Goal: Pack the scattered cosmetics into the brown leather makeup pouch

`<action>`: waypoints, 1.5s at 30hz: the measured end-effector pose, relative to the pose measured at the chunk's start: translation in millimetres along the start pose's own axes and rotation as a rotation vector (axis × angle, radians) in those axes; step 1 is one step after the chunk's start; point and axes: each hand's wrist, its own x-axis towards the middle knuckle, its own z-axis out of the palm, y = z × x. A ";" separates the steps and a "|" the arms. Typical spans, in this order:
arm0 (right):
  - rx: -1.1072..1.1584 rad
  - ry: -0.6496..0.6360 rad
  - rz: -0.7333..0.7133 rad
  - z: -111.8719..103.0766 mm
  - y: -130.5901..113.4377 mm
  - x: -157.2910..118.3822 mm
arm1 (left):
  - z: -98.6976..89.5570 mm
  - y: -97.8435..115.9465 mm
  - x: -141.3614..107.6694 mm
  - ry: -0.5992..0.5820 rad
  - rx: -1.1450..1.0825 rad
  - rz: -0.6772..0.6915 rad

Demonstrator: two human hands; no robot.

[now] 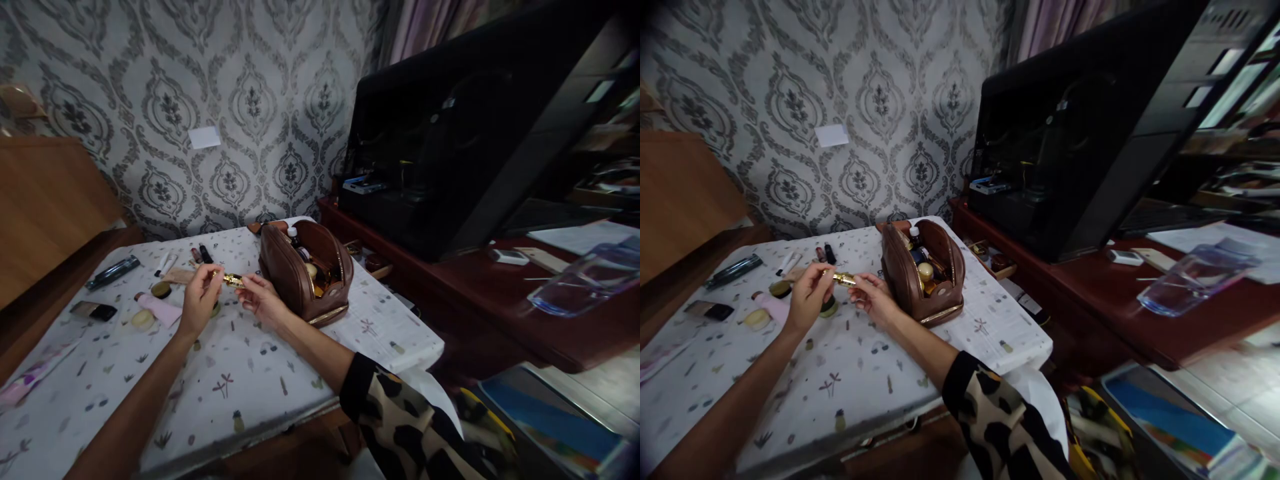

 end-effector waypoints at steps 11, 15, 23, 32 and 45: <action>-0.360 -0.101 -0.139 4.6 -18.8 -10.6 | 12.8 19.7 17.7 -0.009 -0.066 0.058; -0.596 -0.118 -0.256 7.7 -29.1 -20.3 | 21.7 29.8 22.4 -0.003 -0.147 0.102; -0.652 -0.179 -0.355 13.7 -64.6 -50.2 | 47.6 45.6 14.6 -0.205 -0.421 0.069; -0.602 -0.003 -0.520 2.1 -126.5 -85.5 | 79.8 53.4 -2.8 -0.377 0.128 0.513; -0.682 0.241 -0.570 -58.3 -148.9 -86.4 | 85.0 50.8 -21.6 -0.355 0.650 0.921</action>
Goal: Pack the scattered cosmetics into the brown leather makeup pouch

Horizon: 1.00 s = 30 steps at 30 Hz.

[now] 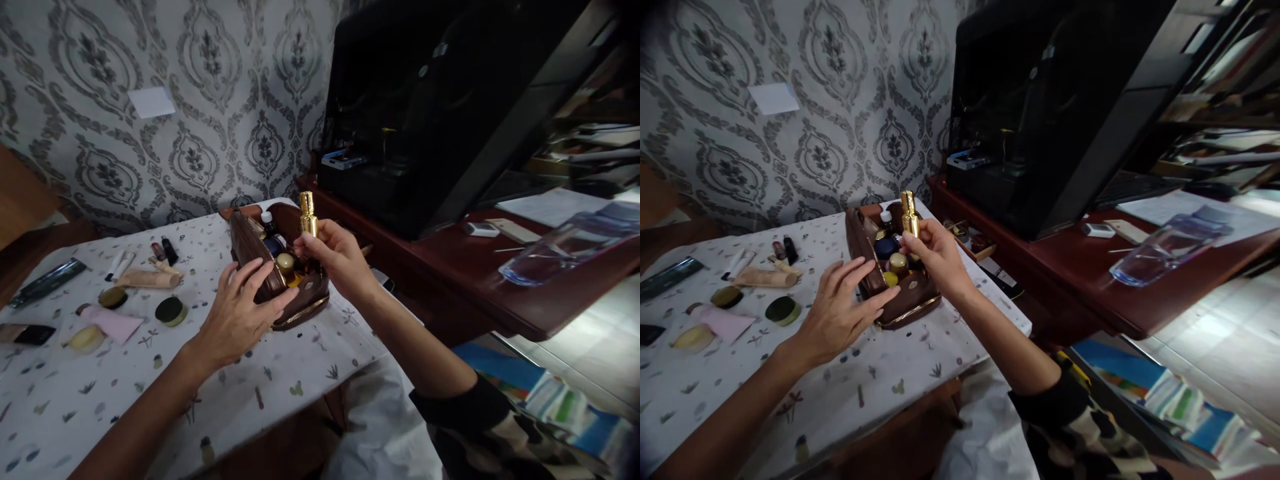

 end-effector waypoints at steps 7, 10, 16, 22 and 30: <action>-0.056 -0.070 0.017 -8.2 -6.5 -0.3 | 2.6 3.7 7.6 -0.018 0.060 -0.027; -0.051 -0.114 0.029 -10.3 -10.7 -0.2 | 1.5 6.1 8.2 -0.035 0.025 -0.078; -0.042 -0.124 0.071 -12.7 -17.2 2.1 | -1.5 5.9 5.5 -0.121 -0.005 -0.038; -0.156 -0.117 0.016 -20.8 -24.0 3.5 | -4.2 3.5 3.3 -0.168 -0.023 -0.040; -0.675 -0.042 -0.143 -38.7 -44.4 -2.8 | -4.7 5.7 10.2 -0.102 -0.017 -0.042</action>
